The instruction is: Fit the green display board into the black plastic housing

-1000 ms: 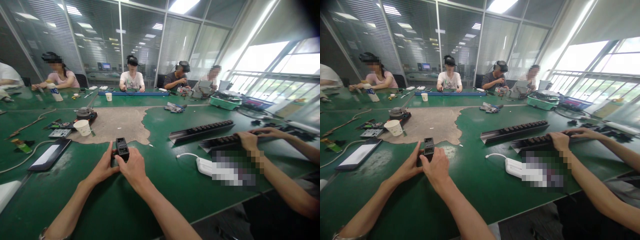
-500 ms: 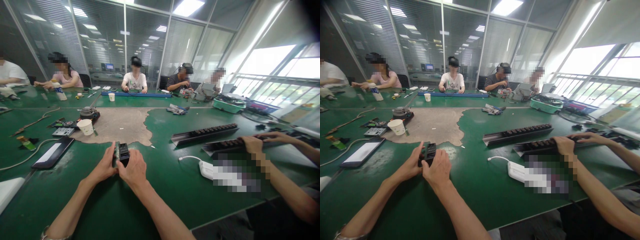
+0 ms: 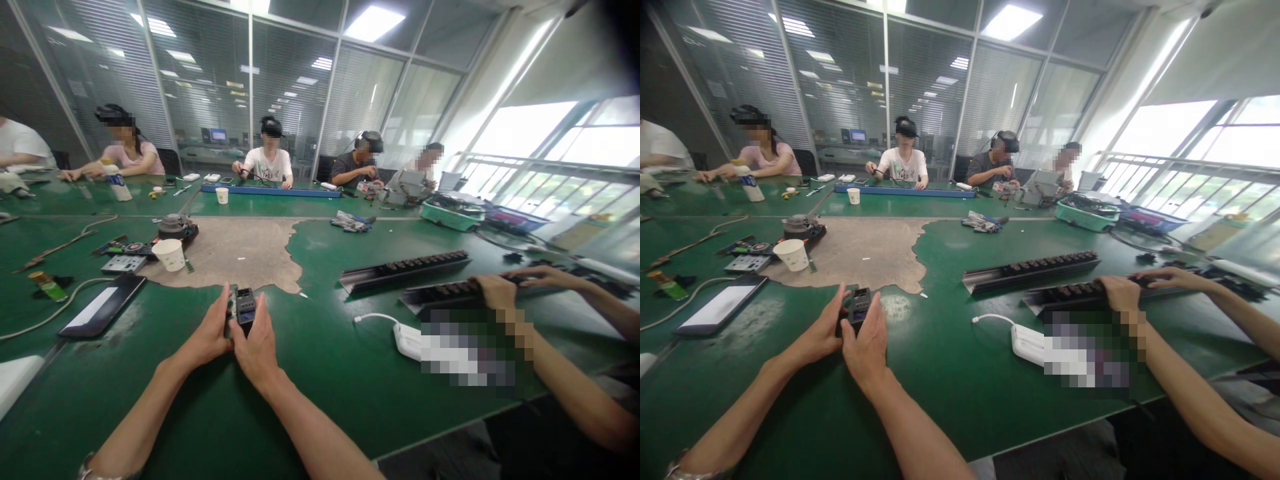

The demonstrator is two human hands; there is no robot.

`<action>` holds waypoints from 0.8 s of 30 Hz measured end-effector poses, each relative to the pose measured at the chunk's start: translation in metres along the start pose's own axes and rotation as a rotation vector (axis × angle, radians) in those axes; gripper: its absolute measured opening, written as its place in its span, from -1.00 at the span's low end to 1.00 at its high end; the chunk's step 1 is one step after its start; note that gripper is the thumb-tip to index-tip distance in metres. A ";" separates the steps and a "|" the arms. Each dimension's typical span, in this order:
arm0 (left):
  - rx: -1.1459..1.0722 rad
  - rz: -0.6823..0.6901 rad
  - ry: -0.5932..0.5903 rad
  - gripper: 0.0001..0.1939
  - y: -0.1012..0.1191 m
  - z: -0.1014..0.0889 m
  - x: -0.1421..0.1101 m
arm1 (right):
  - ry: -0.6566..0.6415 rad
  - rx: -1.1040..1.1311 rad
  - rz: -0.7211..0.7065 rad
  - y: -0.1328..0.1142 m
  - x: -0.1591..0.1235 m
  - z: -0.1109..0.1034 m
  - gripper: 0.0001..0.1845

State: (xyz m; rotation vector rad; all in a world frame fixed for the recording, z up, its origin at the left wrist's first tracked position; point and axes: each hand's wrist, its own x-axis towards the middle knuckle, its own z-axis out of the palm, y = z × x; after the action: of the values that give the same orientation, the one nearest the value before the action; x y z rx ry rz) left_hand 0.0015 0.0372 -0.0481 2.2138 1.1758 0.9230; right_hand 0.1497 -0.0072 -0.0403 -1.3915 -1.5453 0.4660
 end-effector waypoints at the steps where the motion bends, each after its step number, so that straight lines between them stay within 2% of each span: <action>1: -0.008 -0.005 -0.003 0.21 0.001 -0.001 0.000 | 0.005 0.032 0.003 -0.003 0.001 -0.001 -0.12; 4: -0.021 -0.028 -0.005 0.27 0.005 -0.003 -0.001 | 0.039 0.132 -0.024 -0.013 0.004 -0.009 -0.13; 8: -0.028 -0.067 -0.007 0.33 0.011 -0.005 -0.001 | 0.118 0.174 -0.057 -0.018 0.014 -0.030 -0.12; 10: -0.019 -0.082 -0.017 0.35 0.013 -0.005 -0.001 | 0.148 0.139 -0.060 -0.011 0.018 -0.043 -0.13; 16: 0.015 -0.089 -0.047 0.34 0.017 -0.007 0.000 | 0.052 -0.003 -0.062 0.032 0.018 -0.079 -0.15; 20: 0.021 -0.095 -0.054 0.31 0.019 -0.008 0.001 | 0.011 -0.032 -0.049 0.049 0.012 -0.085 -0.08; 24: 0.019 -0.096 -0.047 0.30 0.019 -0.007 0.001 | 0.005 -0.070 -0.036 0.054 0.010 -0.083 -0.05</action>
State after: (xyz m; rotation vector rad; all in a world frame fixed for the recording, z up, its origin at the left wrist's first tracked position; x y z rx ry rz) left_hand 0.0071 0.0285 -0.0304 2.1621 1.2618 0.8196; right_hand 0.2489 -0.0089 -0.0416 -1.4151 -1.5930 0.3894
